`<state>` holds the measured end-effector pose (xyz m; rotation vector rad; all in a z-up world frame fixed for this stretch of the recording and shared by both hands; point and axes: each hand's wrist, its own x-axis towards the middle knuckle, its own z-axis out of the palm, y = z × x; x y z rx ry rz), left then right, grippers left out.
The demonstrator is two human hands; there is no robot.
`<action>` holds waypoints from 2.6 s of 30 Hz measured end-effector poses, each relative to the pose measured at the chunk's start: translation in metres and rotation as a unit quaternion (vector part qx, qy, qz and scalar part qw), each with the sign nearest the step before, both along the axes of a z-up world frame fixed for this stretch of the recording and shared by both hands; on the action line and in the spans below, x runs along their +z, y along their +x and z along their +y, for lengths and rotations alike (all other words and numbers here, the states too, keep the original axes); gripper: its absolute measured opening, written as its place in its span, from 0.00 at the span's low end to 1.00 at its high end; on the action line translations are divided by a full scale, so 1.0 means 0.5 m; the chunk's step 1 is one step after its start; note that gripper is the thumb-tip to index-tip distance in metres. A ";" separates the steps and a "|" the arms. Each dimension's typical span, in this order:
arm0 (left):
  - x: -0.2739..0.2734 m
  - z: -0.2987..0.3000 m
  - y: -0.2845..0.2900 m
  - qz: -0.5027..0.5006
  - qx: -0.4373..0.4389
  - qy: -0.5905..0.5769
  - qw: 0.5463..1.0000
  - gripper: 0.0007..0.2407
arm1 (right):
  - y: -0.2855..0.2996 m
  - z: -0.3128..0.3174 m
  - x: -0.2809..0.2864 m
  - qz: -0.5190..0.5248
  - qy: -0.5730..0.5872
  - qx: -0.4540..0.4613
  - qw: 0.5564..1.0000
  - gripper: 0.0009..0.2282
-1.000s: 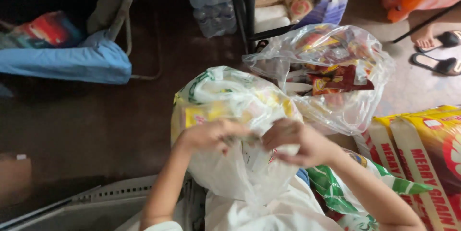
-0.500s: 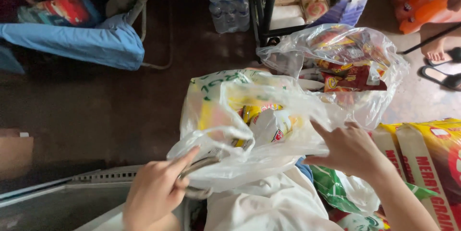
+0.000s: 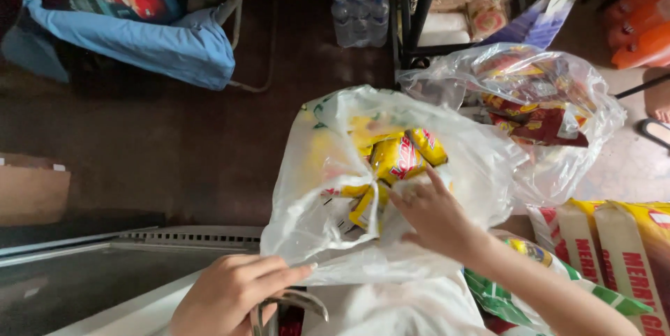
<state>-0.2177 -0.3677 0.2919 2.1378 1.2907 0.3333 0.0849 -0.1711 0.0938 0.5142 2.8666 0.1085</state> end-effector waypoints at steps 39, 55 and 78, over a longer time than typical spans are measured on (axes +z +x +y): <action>0.019 -0.021 0.011 0.073 0.181 0.019 0.981 0.27 | -0.226 0.039 -0.096 -0.246 0.124 -0.077 0.958 0.37; 0.001 0.008 0.019 0.139 0.194 -0.035 0.970 0.28 | -0.259 -0.055 -0.224 0.135 0.138 0.010 0.981 0.26; 0.093 0.034 0.058 0.170 -0.004 0.350 0.921 0.12 | -0.175 0.071 -0.160 0.236 -0.179 -0.132 0.946 0.16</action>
